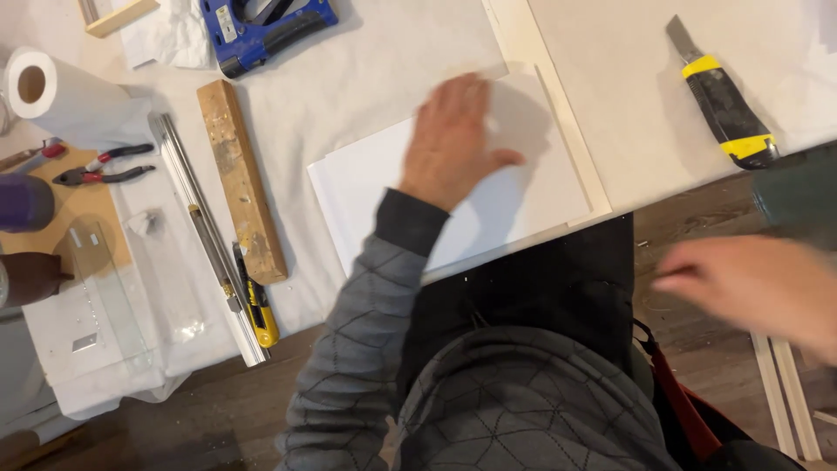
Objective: Cutting a backing board and mounting artwork into a wooden frame.
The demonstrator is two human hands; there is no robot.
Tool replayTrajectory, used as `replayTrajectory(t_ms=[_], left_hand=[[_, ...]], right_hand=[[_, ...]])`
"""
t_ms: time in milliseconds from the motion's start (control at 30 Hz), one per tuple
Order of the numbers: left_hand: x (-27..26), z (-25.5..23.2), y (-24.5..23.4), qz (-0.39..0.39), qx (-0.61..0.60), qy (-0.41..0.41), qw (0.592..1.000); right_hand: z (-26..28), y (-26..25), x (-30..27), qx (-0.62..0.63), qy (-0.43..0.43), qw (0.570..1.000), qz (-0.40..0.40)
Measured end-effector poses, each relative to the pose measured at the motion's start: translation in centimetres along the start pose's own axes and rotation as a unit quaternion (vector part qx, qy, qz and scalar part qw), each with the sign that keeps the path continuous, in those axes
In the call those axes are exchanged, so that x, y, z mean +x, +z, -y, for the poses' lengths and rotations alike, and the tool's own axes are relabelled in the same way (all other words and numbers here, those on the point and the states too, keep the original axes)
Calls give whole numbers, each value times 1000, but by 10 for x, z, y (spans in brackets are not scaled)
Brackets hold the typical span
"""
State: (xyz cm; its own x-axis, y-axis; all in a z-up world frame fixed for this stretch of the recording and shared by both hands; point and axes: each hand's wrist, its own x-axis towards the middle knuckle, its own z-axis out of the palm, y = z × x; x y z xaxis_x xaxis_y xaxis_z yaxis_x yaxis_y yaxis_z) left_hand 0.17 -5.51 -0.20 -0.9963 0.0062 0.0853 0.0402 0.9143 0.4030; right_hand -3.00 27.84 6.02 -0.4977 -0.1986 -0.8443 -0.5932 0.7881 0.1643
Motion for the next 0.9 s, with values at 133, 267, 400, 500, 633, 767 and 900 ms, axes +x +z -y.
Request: replayTrajectory(t_ms=[133, 267, 400, 500, 633, 767, 900], left_hand=[[-20, 34, -29, -13, -9, -96, 995], [-37, 63, -30, -14, -22, -106, 994], [-36, 48, -35, 4, 11, -86, 996], [-37, 41, -41, 43, 0, -106, 993], [-40, 36, -40, 44, -49, -114, 991], [-45, 51, -37, 60, -106, -118, 985], [-45, 56, -35, 37, -109, -91, 989]], right_hand=[[73, -5, -5, 247, -189, 950, -3], [129, 25, 29, 451, -247, 853, 92], [159, 45, 51, 576, -256, 772, 83], [179, 45, 53, 721, -233, 649, 67], [187, 54, 49, 794, -162, 586, 23], [181, 55, 40, 792, -174, 585, -11], [173, 61, 41, 821, -158, 548, -10]])
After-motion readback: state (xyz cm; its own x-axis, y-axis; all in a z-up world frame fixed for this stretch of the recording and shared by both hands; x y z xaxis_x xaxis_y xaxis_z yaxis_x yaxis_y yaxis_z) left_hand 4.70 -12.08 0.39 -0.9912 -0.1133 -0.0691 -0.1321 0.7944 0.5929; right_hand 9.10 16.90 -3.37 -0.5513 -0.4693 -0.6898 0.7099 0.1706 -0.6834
